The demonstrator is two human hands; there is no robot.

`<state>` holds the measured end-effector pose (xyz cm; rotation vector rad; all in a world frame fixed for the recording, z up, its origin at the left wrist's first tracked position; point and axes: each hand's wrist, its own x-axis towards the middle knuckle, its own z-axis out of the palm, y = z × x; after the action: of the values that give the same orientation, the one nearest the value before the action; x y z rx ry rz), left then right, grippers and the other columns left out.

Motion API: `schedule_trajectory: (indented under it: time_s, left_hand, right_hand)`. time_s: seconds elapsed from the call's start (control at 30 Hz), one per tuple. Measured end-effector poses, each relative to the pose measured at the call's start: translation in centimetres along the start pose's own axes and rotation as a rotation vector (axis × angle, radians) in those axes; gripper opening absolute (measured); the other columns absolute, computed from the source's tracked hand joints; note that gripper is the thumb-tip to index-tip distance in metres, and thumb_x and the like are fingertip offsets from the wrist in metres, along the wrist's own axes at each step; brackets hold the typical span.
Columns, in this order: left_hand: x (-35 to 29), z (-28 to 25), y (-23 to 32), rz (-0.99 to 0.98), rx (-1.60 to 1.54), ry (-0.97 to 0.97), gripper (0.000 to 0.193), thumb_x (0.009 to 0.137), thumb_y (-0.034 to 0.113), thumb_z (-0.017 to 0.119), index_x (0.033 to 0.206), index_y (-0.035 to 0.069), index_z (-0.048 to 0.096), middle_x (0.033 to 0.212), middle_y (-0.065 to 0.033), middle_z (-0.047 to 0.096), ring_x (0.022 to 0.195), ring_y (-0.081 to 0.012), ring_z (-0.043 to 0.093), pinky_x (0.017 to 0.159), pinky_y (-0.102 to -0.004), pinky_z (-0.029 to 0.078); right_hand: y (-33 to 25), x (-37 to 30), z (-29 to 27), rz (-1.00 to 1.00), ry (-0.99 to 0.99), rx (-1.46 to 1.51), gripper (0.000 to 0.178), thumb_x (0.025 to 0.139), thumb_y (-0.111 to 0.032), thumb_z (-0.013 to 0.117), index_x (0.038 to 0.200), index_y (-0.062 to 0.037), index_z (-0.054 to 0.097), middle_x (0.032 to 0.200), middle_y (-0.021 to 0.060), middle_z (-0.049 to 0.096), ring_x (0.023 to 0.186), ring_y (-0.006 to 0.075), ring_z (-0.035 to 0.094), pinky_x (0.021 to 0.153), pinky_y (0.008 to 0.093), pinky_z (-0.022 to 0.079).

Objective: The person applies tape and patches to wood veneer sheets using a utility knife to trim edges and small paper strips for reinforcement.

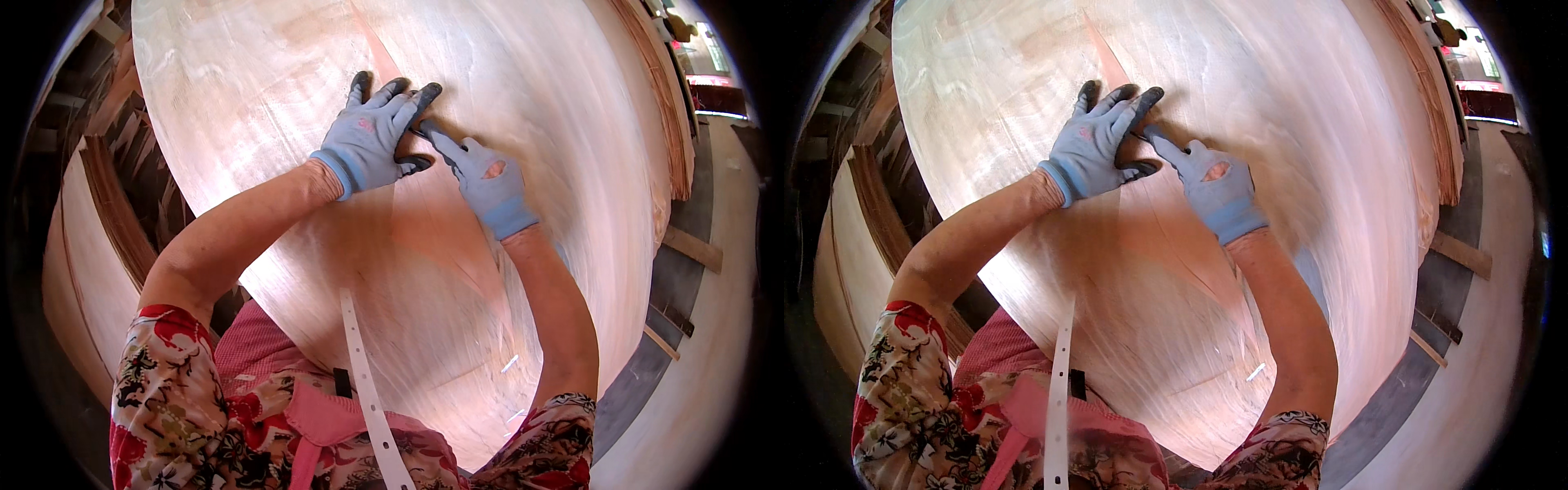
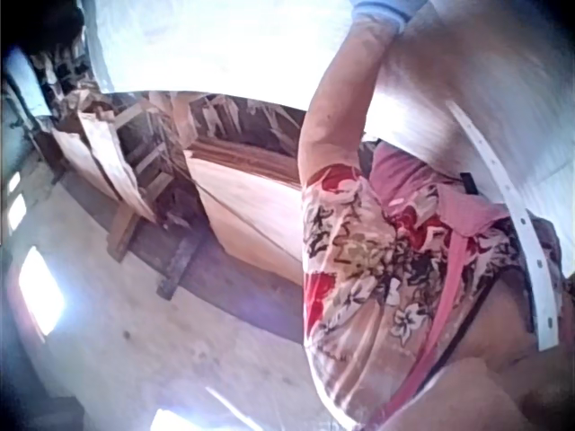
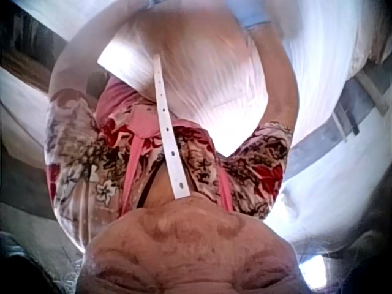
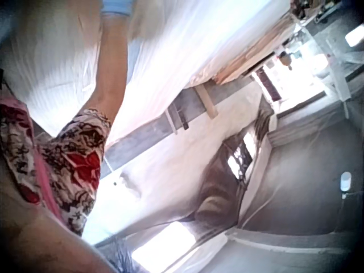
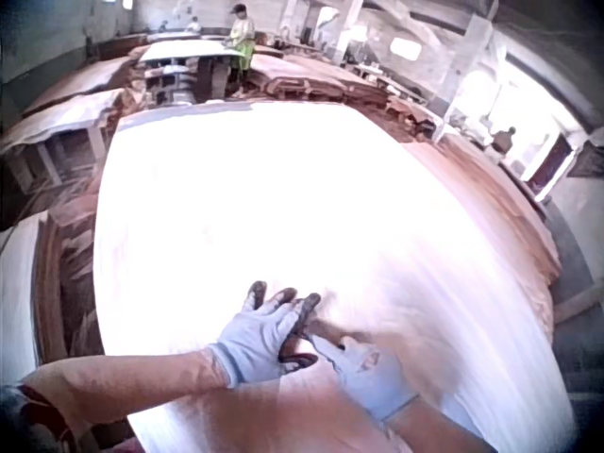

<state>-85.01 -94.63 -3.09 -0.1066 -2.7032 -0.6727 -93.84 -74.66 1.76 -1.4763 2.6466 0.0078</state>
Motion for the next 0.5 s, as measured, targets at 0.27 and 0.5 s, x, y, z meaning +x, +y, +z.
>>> schedule_trajectory:
  time_s: [0.27,0.5]
  left_hand:
    - [0.1,0.5,0.0,-0.002,0.127,0.009,0.096,0.083,0.057,0.069,0.157,0.016,0.023,0.138,-0.0153,0.053,0.139,-0.0310,0.041,0.120,-0.0573,0.015]
    - [-0.2,-0.1,-0.1,-0.008,0.136,-0.056,0.088,0.087,0.057,0.065,0.155,0.016,0.027,0.142,-0.0132,0.051,0.139,-0.0297,0.042,0.119,-0.0556,0.017]
  right_hand:
    - [1.1,-2.8,0.8,0.023,-0.054,-0.019,0.063,0.091,-0.006,0.046,0.145,-0.0402,0.047,0.086,0.0111,0.060,0.067,0.0292,0.062,0.058,0.0403,0.050]
    - [-1.4,-12.2,-0.4,0.315,-0.313,-0.235,0.071,0.090,-0.001,0.044,0.150,-0.0392,0.040,0.089,0.0122,0.063,0.066,0.0273,0.062,0.060,0.0326,0.051]
